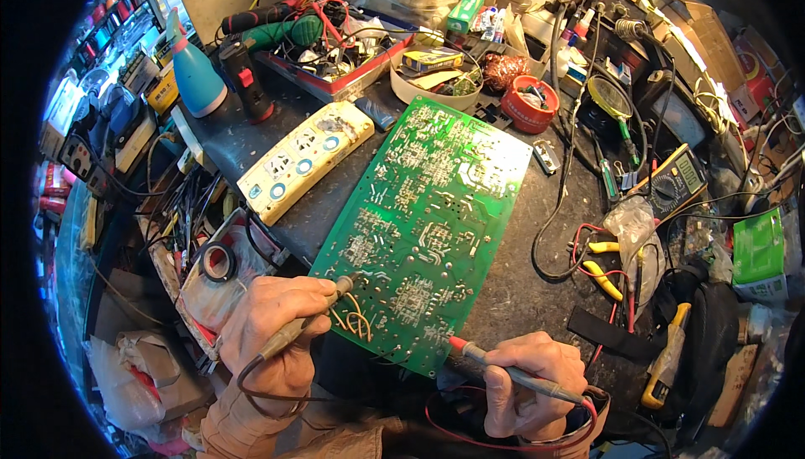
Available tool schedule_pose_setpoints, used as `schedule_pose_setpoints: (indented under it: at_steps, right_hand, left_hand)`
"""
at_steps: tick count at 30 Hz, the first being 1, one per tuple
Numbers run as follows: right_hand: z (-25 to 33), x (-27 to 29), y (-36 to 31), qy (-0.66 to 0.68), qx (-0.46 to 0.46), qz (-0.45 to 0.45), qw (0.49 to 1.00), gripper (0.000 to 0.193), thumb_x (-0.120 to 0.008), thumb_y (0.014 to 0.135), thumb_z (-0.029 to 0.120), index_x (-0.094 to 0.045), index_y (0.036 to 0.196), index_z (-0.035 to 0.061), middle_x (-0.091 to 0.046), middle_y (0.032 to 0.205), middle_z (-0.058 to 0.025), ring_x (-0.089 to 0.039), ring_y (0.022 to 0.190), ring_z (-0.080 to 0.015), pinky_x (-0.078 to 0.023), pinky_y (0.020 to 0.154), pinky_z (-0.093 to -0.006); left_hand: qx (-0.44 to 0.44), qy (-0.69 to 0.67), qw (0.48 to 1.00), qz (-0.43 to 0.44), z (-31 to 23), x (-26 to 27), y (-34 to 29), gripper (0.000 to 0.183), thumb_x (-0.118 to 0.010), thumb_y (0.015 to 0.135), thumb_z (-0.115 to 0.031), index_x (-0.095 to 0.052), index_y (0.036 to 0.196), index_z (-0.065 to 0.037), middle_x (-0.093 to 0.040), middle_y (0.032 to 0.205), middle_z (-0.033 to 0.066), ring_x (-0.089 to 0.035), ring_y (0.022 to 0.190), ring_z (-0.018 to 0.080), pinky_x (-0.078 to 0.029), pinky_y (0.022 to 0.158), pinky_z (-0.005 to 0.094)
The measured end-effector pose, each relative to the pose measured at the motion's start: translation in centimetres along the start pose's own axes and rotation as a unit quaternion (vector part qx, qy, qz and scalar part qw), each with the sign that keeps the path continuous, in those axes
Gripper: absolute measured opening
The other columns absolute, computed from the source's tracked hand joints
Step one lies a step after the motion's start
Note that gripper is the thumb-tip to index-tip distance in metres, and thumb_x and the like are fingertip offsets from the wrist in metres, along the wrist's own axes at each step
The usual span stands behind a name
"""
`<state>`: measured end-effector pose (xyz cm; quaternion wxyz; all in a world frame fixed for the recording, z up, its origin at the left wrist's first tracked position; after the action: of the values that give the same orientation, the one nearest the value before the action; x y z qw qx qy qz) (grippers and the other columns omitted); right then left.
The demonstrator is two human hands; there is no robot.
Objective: The person uses a multimeter to test points on a green circuit board. They hold the board with one hand and probe various locations with the multimeter leads, occasionally flipping the board to access the other side.
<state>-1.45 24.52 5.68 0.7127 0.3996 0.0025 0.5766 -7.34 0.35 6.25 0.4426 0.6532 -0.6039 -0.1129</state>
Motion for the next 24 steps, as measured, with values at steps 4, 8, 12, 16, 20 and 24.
schedule_pose_setpoints:
  at_steps: [4, 8, 12, 16, 20, 24]
  right_hand:
    - [0.27, 0.37, -0.17, -0.014, 0.006, -0.003, 1.0, 0.013, -0.075, 0.093, 0.01, -0.067, 0.096, 0.0, -0.072, 0.073, -0.011, -0.068, 0.059, -0.0185, -0.054, 0.057, -0.0284]
    - [0.06, 0.45, -0.36, -0.002, 0.0, -0.011, 1.0, 0.013, -0.076, 0.093, 0.01, -0.068, 0.096, 0.0001, -0.072, 0.073, -0.0115, -0.068, 0.06, -0.0187, -0.053, 0.057, -0.0285]
    - [0.0, 0.34, -0.36, 0.001, 0.003, -0.01, 1.0, 0.014, -0.077, 0.092, 0.011, -0.069, 0.095, -0.0002, -0.072, 0.073, -0.0118, -0.068, 0.06, -0.0187, -0.053, 0.057, -0.0281]
    - [0.05, 0.2, -0.21, -0.001, 0.0, -0.01, 1.0, 0.013, -0.077, 0.092, 0.011, -0.069, 0.094, -0.0003, -0.072, 0.073, -0.0119, -0.069, 0.06, -0.0189, -0.053, 0.056, -0.0279]
    - [0.01, 0.07, -0.27, 0.01, 0.007, -0.019, 1.0, 0.013, -0.077, 0.092, 0.01, -0.071, 0.094, -0.001, -0.072, 0.072, -0.0122, -0.069, 0.059, -0.0201, -0.054, 0.055, -0.0286]
    - [-0.18, 0.27, -0.27, -0.016, 0.028, -0.006, 0.999, 0.008, -0.078, 0.09, 0.008, -0.074, 0.091, 0.0015, -0.074, 0.074, -0.0111, -0.072, 0.059, -0.0218, -0.056, 0.053, -0.031]
  left_hand:
    - [-0.004, 0.011, 1.0, 0.005, -0.07, 0.11, 0.04, 0.02, -0.08, 0.097, -0.016, -0.069, 0.107, -0.002, -0.079, 0.096, 0.0143, -0.078, 0.088, 0.028, -0.061, 0.078, 0.0347]
    - [0.002, -0.002, 1.0, 0.001, 0.06, 0.16, -0.08, 0.022, -0.079, 0.099, -0.018, -0.068, 0.106, -0.001, -0.078, 0.095, 0.0158, -0.076, 0.086, 0.0278, -0.059, 0.077, 0.035]
    - [-0.002, -0.007, 1.0, -0.007, 0.21, 0.1, -0.16, 0.029, -0.077, 0.101, -0.025, -0.068, 0.104, 0.002, -0.076, 0.092, 0.0189, -0.073, 0.082, 0.0279, -0.057, 0.073, 0.0353]
    - [0.001, -0.004, 1.0, -0.005, 0.19, 0.15, -0.16, 0.031, -0.078, 0.101, -0.026, -0.068, 0.104, 0.002, -0.076, 0.092, 0.0187, -0.073, 0.082, 0.0275, -0.058, 0.073, 0.0355]
    - [0.008, 0.003, 1.0, 0.005, 0.13, 0.25, -0.19, 0.02, -0.077, 0.1, -0.017, -0.067, 0.103, 0.001, -0.077, 0.093, 0.0183, -0.075, 0.083, 0.029, -0.059, 0.074, 0.037]
    - [-0.024, -0.023, 0.999, -0.013, 0.49, -0.02, -0.65, 0.019, -0.08, 0.094, -0.01, -0.067, 0.103, 0.0, -0.078, 0.093, 0.0181, -0.075, 0.084, 0.0291, -0.059, 0.074, 0.0364]
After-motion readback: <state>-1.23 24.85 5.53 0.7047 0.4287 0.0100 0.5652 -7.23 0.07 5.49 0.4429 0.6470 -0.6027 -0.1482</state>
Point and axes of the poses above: each hand's wrist, its own y-axis towards the middle knuckle, its own x-axis out of the back of the hand, z = x × y, the point moved 8 cm from there along y, towards the middle knuckle
